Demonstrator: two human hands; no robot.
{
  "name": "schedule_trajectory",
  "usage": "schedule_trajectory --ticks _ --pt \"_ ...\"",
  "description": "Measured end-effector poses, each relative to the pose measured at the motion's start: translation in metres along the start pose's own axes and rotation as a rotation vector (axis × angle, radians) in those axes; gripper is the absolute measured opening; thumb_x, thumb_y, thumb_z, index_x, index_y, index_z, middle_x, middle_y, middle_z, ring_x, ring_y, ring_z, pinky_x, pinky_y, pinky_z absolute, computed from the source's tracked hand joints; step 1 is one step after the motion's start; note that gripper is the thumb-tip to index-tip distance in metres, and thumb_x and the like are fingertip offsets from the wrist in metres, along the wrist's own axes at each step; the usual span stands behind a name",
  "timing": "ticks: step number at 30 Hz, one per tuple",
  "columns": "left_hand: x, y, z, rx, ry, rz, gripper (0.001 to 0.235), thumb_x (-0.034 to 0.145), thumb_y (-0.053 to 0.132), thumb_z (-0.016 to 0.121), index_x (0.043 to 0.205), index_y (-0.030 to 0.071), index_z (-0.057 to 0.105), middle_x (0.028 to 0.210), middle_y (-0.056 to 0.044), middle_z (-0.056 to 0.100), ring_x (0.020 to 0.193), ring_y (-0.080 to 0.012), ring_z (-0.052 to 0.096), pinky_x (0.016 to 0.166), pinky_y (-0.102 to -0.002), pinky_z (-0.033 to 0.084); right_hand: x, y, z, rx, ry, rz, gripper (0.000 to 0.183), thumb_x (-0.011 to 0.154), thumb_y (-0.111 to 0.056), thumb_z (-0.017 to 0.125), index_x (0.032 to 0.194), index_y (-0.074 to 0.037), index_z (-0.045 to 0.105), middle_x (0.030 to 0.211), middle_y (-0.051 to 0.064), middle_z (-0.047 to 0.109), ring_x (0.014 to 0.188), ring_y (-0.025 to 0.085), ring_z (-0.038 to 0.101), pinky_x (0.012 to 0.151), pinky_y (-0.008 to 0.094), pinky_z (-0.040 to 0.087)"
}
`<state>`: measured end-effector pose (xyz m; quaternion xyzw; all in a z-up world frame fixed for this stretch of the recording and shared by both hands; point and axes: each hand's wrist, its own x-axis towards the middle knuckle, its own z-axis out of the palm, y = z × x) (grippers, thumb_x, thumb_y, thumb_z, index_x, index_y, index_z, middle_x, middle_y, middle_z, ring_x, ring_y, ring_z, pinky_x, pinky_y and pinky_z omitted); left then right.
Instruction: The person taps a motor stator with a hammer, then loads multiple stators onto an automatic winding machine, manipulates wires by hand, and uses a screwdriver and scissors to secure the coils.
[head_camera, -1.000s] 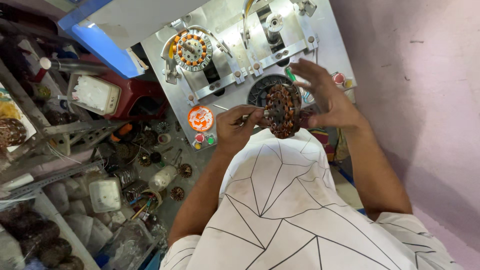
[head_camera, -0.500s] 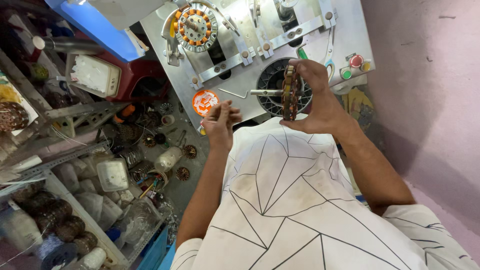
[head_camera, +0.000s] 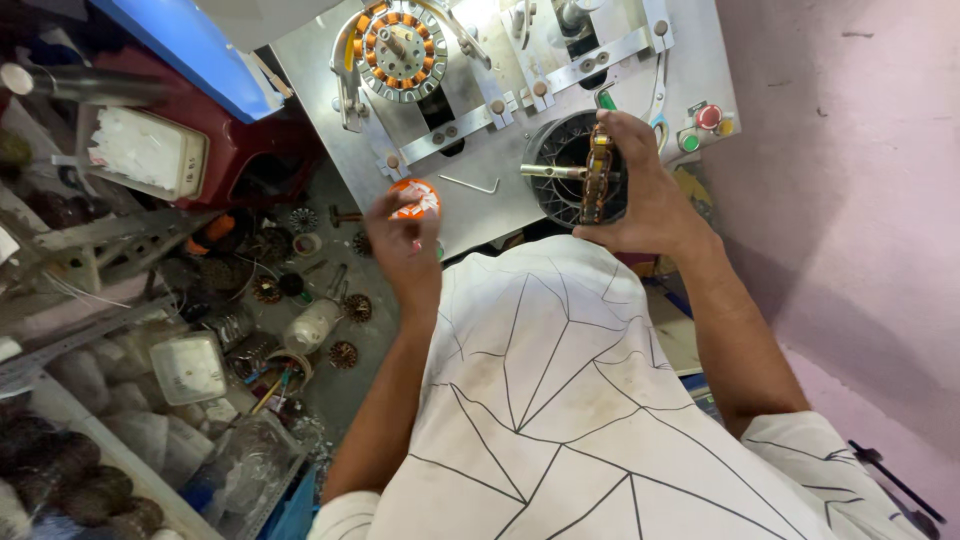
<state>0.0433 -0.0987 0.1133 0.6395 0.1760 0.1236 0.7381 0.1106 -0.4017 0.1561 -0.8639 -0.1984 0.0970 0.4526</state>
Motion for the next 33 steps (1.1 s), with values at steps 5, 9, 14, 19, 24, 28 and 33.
schedule_trajectory --ticks 5,9,14,19,24,28,33 --pt "0.026 0.020 0.099 0.299 -0.715 0.078 0.051 0.092 0.000 0.064 0.140 0.005 0.048 0.123 -0.009 0.073 0.080 -0.0156 0.072 0.074 -0.029 0.055 -0.027 0.035 0.011 0.212 0.362 0.155 0.107 0.091 -0.064 0.075 0.165 -0.009 0.020 0.165 0.013 0.033 0.160 0.028 0.032 0.135 0.043 0.027" --pt "0.028 0.001 0.122 0.266 -0.681 0.128 0.049 0.091 0.000 0.065 0.137 0.006 0.048 0.104 -0.009 0.074 0.086 -0.0224 0.070 0.079 -0.034 0.054 -0.026 0.079 0.042 0.830 0.619 0.450 0.095 0.097 -0.070 0.055 0.160 -0.004 0.030 0.156 0.014 0.043 0.147 0.026 0.045 0.123 0.043 0.039" --pt "0.030 -0.010 0.101 0.222 -0.689 0.089 0.018 0.092 0.007 0.074 0.108 0.006 0.068 0.087 -0.009 0.070 0.068 -0.0167 0.066 0.065 -0.031 0.055 -0.004 0.064 0.095 1.064 0.862 0.476 0.063 0.110 -0.052 0.050 0.144 0.001 0.044 0.121 0.014 0.062 0.102 0.022 0.068 0.085 0.038 0.061" --pt "0.040 -0.004 0.055 0.284 -0.684 0.103 0.014 0.092 0.013 0.076 0.102 0.003 0.072 0.085 -0.008 0.071 0.063 -0.0122 0.063 0.060 -0.029 0.052 -0.003 0.059 0.095 1.032 0.956 0.520 0.047 0.105 -0.045 0.054 0.124 -0.003 0.059 0.102 0.009 0.067 0.079 0.017 0.070 0.064 0.033 0.061" --pt "0.043 0.000 0.002 0.387 -0.667 0.106 0.011 0.091 0.012 0.077 0.096 0.003 0.074 0.075 -0.006 0.068 0.059 -0.0101 0.059 0.056 -0.028 0.048 -0.006 0.074 0.097 1.036 0.953 0.453 0.040 0.109 -0.039 0.053 0.121 -0.001 0.061 0.099 0.009 0.070 0.076 0.016 0.070 0.064 0.032 0.061" --pt "0.047 0.006 -0.048 0.464 -0.716 0.020 0.009 0.092 0.012 0.077 0.094 0.004 0.075 0.067 -0.004 0.064 0.055 -0.0079 0.053 0.052 -0.027 0.043 -0.005 0.085 0.092 1.020 0.935 0.450 0.038 0.110 -0.035 0.053 0.116 -0.001 0.066 0.093 0.008 0.072 0.072 0.015 0.069 0.062 0.031 0.060" --pt "0.046 0.021 -0.090 0.554 -0.718 -0.079 0.009 0.091 0.012 0.078 0.096 0.004 0.077 0.061 -0.003 0.060 0.053 -0.0070 0.048 0.050 -0.027 0.038 -0.002 0.081 0.084 0.942 0.886 0.505 0.037 0.109 -0.037 0.053 0.111 -0.003 0.067 0.088 0.006 0.070 0.069 0.014 0.066 0.060 0.030 0.057"
